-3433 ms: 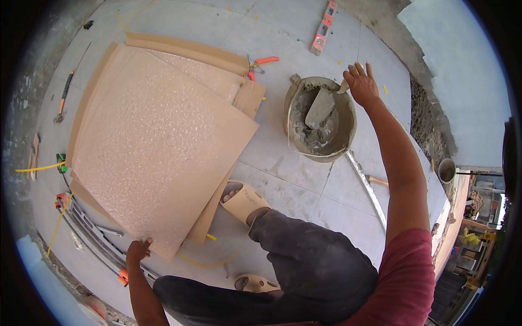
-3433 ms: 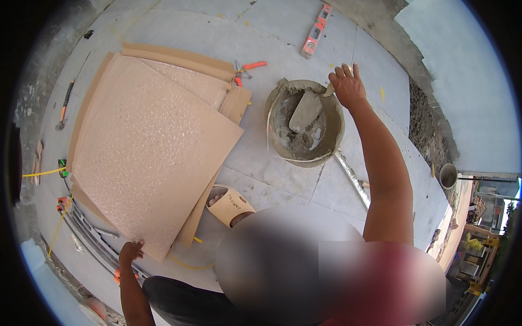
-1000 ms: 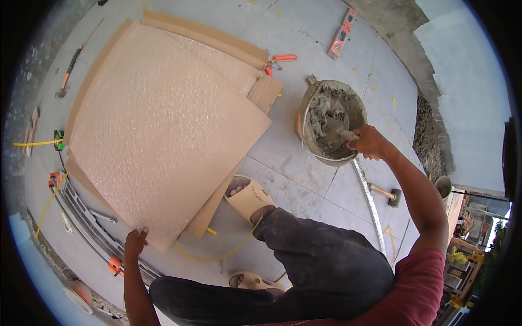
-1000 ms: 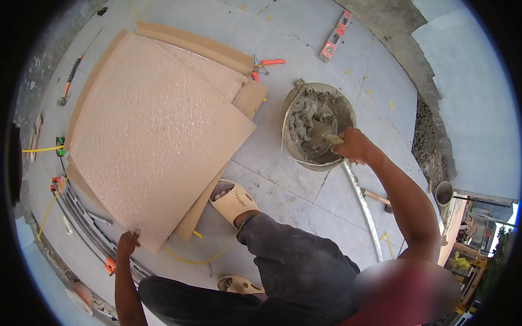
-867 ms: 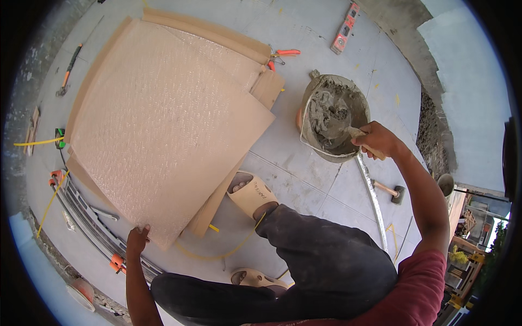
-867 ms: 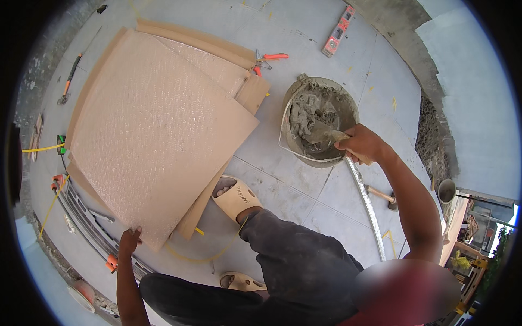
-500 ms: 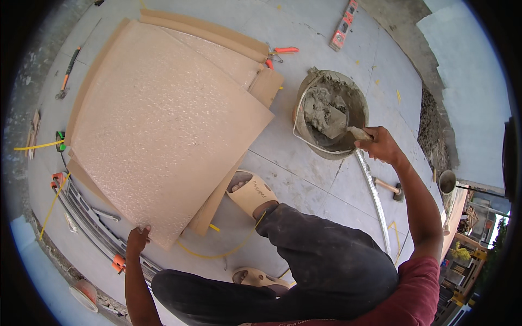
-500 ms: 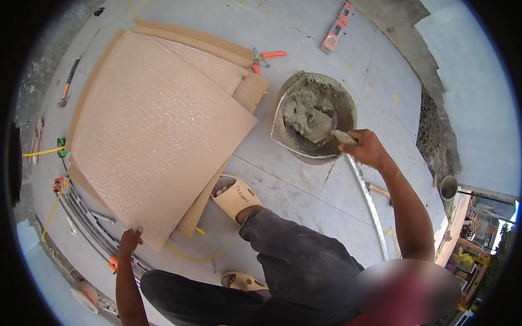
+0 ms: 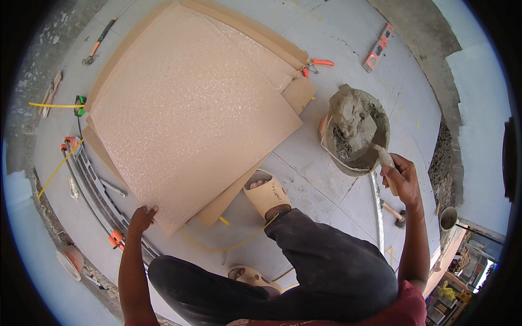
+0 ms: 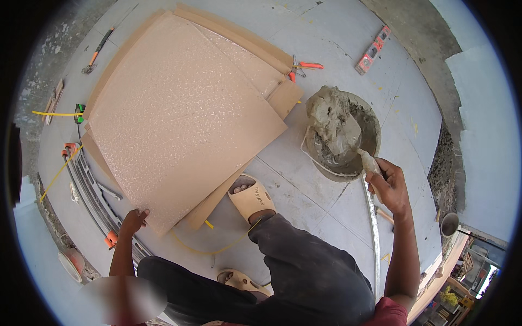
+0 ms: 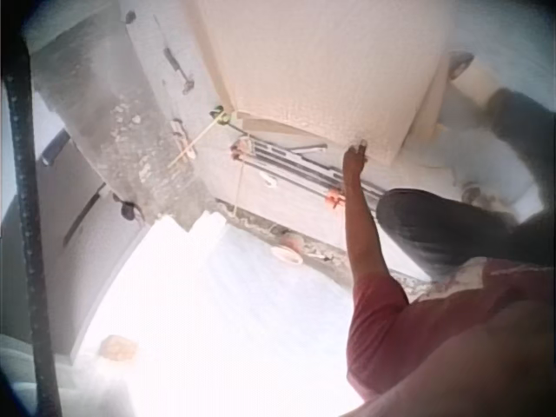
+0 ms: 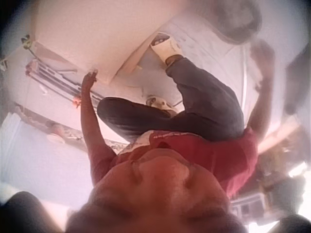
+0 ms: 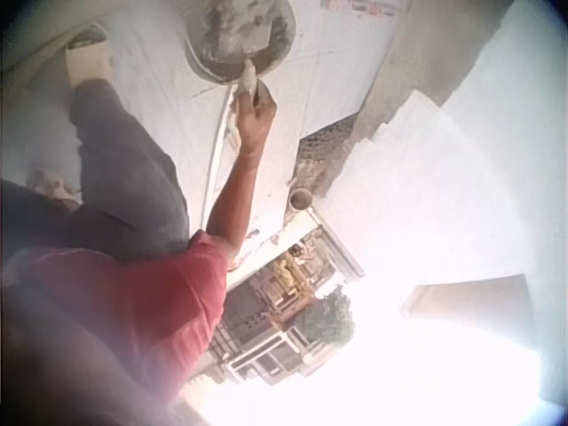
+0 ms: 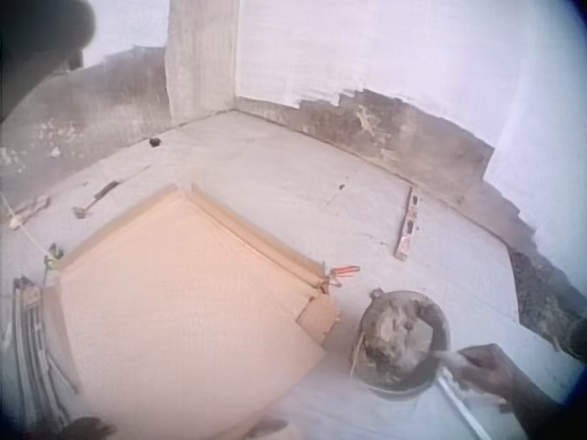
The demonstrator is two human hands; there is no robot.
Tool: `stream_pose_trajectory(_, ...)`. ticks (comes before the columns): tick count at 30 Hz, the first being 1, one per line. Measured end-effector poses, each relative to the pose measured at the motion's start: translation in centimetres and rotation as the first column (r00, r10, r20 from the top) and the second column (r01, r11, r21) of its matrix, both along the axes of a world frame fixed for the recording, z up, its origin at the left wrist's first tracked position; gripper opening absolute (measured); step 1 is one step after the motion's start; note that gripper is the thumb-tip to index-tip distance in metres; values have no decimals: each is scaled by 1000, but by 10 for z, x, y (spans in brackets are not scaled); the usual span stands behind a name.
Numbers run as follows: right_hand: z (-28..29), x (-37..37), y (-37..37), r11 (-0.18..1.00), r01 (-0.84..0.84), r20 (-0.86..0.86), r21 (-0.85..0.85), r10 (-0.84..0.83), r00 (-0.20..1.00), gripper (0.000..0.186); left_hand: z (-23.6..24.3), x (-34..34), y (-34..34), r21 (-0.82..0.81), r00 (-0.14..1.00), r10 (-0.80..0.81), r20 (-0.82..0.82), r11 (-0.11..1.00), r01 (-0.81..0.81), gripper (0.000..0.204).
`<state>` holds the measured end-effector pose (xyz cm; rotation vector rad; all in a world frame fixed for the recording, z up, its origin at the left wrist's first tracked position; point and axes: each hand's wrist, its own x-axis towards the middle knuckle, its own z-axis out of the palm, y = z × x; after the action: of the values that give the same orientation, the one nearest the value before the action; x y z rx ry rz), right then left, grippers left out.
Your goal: The person scoops adhesive from a bucket and spreads it evenly across the back of a large tile using a trowel. They then move to a pile of wet concrete on the floor and smooth it with the trowel.
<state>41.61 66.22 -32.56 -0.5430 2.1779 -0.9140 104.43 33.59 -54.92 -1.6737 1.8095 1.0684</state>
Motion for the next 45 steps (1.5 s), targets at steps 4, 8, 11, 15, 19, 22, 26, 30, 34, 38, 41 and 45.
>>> stream_pose_trajectory(4,-27,21,-57,973,-211,201,-92,226,953,27,-8,-11,-3,37,997,-58,56,998,56,67)
stream_pose_trajectory(8,-79,68,-160,854,-517,444,-57,485,753,41,-19,13,-5,13,994,-78,82,997,77,72)
stream_pose_trajectory(11,-130,125,-213,720,-685,-227,111,689,688,38,-11,0,-2,42,994,-52,95,998,49,74)
stream_pose_trajectory(15,-146,150,-255,620,-714,-455,327,765,456,34,-13,-1,7,-4,998,2,61,1000,-2,74)
stream_pose_trajectory(19,-139,170,-260,606,-697,-372,383,792,484,34,-1,-8,9,0,997,22,74,1000,-22,73)
stream_pose_trajectory(22,-141,164,-262,595,-697,-363,399,801,476,34,-1,-12,14,-7,997,55,59,998,-55,73)
stream_pose_trajectory(26,-138,169,-257,600,-701,-367,386,797,480,34,-1,-14,12,0,996,25,89,1000,-25,75)
stream_pose_trajectory(30,-126,170,-253,640,-708,-437,299,751,495,33,-10,-9,23,-65,997,30,67,998,-26,71)
stream_pose_trajectory(34,-130,171,-257,635,-707,-384,312,765,517,38,-10,-8,9,-46,998,36,48,998,-33,71)
stream_pose_trajectory(38,-138,170,-248,626,-724,-347,290,774,530,35,-11,2,7,14,999,21,36,1000,-21,74)
stream_pose_trajectory(41,-136,159,-232,654,-731,-286,196,751,595,34,-7,-17,-4,72,998,3,69,997,-8,71)
stream_pose_trajectory(45,-102,145,-179,761,-647,-238,-50,620,748,35,-12,-9,5,88,989,129,-76,989,-122,61)
